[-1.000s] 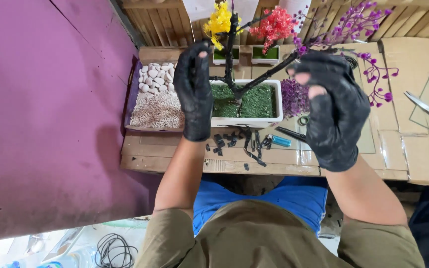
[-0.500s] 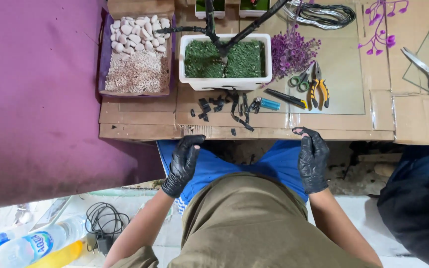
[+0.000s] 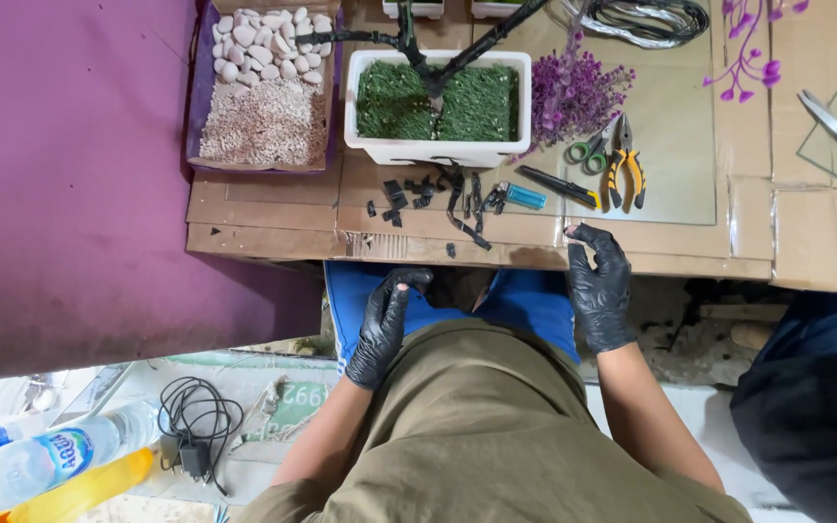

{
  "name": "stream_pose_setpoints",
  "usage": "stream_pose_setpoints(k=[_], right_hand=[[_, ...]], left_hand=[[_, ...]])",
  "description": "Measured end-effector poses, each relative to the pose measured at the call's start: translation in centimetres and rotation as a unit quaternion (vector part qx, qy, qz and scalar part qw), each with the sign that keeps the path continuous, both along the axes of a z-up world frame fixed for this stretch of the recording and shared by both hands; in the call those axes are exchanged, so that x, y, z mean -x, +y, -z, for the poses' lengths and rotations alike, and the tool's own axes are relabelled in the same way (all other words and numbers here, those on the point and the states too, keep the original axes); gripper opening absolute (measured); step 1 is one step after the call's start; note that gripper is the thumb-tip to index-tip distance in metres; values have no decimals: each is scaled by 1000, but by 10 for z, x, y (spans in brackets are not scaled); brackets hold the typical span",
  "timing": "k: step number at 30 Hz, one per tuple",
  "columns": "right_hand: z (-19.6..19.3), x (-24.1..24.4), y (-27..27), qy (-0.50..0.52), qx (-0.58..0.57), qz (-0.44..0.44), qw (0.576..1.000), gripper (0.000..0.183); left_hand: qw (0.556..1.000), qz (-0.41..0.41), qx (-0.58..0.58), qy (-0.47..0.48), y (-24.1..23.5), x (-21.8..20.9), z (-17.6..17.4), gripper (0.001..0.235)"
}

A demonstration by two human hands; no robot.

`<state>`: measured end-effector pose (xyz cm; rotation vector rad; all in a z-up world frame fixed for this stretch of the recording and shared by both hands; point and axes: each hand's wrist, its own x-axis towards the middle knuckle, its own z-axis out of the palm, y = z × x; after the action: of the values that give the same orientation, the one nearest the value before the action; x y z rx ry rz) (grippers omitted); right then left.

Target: The person is meticulously attaching small purple artificial flower clusters to a black artificial branch structure to create a decorative floral arrangement.

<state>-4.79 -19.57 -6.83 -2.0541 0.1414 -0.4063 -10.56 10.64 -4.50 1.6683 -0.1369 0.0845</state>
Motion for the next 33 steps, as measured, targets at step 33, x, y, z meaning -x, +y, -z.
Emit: stream_pose_setpoints(k=[33], right_hand=[[10,-190,-42,-196,-13,68,978,23]], left_hand=[[988,120,78,63,-49,-94,-47,29]])
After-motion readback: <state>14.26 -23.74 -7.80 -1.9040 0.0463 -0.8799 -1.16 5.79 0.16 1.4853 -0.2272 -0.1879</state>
